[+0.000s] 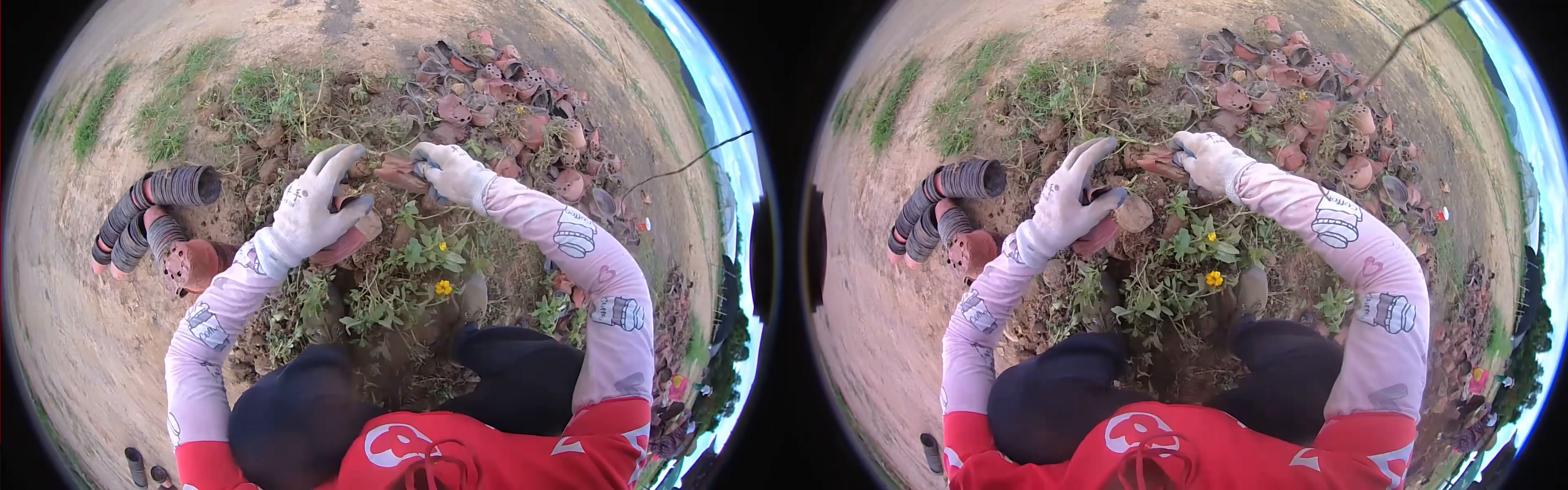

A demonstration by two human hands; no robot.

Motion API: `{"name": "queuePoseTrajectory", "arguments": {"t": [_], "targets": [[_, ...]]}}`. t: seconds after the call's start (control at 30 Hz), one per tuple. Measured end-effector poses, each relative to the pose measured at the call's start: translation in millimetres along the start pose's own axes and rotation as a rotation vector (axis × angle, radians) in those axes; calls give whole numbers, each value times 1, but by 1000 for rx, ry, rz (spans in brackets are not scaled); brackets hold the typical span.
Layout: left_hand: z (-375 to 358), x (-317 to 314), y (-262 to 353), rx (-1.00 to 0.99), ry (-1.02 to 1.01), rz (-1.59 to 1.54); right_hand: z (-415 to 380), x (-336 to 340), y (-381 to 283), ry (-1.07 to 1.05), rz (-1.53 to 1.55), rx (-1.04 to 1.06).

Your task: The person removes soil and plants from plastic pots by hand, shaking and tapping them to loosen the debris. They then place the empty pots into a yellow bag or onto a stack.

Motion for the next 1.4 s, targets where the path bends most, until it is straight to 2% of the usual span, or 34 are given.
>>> {"name": "queuePoseTrajectory", "arguments": {"t": [0.03, 0.07, 0.13, 0.17, 0.2, 0.27, 0.3, 0.33, 0.4, 0.47, 0.5, 0.53, 0.6, 0.67, 0.7, 0.73, 0.8, 0.83, 0.87, 0.93, 0.97, 1.0, 1.07, 1.1, 1.2, 1.27, 1.33, 1.37, 1.4], "targets": [[12, -14, 5, -75, -31, 4, -15, 6, -23, -215, 277, -312], [21, -27, 9, -147, -61, 9, -27, 5, -33, -130, 239, -198], [23, -60, 8, 27, -428, -96, -44, -4, -44, -123, 333, -180], [20, -68, 8, 138, -550, -117, -53, -9, -45, -120, 341, -198], [13, -75, 8, 141, -558, -117, -61, -14, -46, -120, 348, -203], [-6, -88, -3, 58, -513, -13, -68, -27, -47, -218, 502, -280], [-14, -89, -6, 31, -423, -116, -69, -32, -49, -247, 497, -317], [-23, -93, -18, 141, -429, -237, -68, -47, -43, -192, 563, -230], [-50, -102, -47, 676, -516, -582, -67, -69, -38, -286, 794, -362], [-64, -98, -75, 802, -373, -721, -72, -75, -22, -241, 1203, -562], [-67, -97, -80, 764, -215, -872, -75, -73, -11, -185, 1362, -566], [-72, -100, -87, 780, -223, -859, -76, -77, 5, -133, 1345, -557], [-70, -95, -87, 789, -115, -863, -79, -78, 15, -95, 1363, -529], [-60, -95, -90, 826, -171, -799, -74, -77, 5, -43, 1226, -255], [-55, -97, -91, 790, -257, -759, -73, -68, -1, -113, 908, -195], [-52, -102, -90, 755, -346, -720, -70, -67, -5, -73, 821, -37], [-50, -110, -95, 736, -193, -988, -69, -75, -11, -365, 850, -40], [-53, -110, -102, 819, -113, -1052, -70, -91, -3, -301, 1060, -28], [-55, -110, -104, 901, -26, -1113, -72, -91, -3, -295, 1063, -31], [-58, -112, -107, 924, 47, -1166, -83, -104, 11, -414, 1126, -476], [-63, -112, -108, 949, 128, -1219, -79, -137, 22, -261, 1261, -301], [-62, -111, -100, 951, 135, -1219, -78, -139, 21, -267, 1262, -299], [-61, -111, -88, 1035, 293, -1403, -76, -138, 26, -118, 1431, -444], [-64, -118, -93, 1083, 326, -1540, -70, -116, 15, 6, 1596, -470], [-66, -121, -95, 1035, 289, -1604, -67, -88, 17, -12, 1466, -591], [-72, -119, -88, 1058, 273, -1526, -69, -93, 25, 12, 1453, -622], [-76, -123, -70, 1083, 143, -1606, -74, -106, 37, 45, 1433, -685], [-83, -123, -73, 1094, 192, -1566, -77, -108, 39, -8, 1462, -736], [-83, -125, -81, 1069, 224, -1528, -77, -117, 43, -7, 1445, -687]]}}
Point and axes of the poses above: each hand's wrist, its own z-axis towards the middle knuckle, its own x-axis out of the back of the hand, y = z × x, the point moved 5 cm from there along z, towards the middle knuckle, and after that the axes turned 4 degrees about -z, right-handed, at the moved point
